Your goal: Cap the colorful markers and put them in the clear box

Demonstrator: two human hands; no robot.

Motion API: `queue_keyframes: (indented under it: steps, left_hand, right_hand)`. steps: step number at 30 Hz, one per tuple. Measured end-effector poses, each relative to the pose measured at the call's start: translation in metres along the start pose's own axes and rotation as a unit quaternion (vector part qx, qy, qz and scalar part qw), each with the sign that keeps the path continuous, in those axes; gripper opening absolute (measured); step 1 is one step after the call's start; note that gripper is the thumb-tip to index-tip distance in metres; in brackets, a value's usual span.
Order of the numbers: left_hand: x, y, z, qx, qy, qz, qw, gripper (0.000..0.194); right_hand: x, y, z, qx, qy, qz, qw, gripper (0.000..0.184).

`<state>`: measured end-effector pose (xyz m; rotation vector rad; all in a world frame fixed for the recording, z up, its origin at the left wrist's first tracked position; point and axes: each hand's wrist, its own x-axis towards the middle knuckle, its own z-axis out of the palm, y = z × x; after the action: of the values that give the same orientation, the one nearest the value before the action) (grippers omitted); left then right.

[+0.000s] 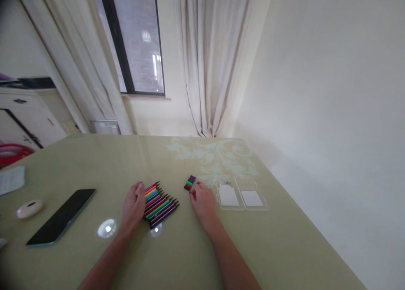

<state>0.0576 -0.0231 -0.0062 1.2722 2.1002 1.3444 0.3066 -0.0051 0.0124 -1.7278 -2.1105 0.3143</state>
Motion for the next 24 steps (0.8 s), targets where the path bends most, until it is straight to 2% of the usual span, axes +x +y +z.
queue_keyframes:
  steps: [9,15,19,24]
  left_hand:
    - [0.006,0.000,0.008,-0.006,0.010,0.013,1.000,0.055]
    - [-0.009,-0.006,0.008,-0.010,0.051,-0.013,0.999,0.054]
    - [-0.019,-0.005,0.014,-0.011,0.052,-0.015,0.998,0.054]
    - [-0.018,0.003,0.020,-0.011,0.049,-0.008,0.999,0.058]
  right_hand:
    - [0.001,-0.003,0.001,0.003,0.006,0.002,1.000,0.011]
    - [0.001,-0.003,-0.001,0.013,0.006,-0.001,1.000,0.010]
    - [0.001,-0.003,-0.001,0.010,0.004,-0.002,1.000,0.010]
    - [0.001,-0.004,0.000,0.008,0.001,0.002,1.000,0.009]
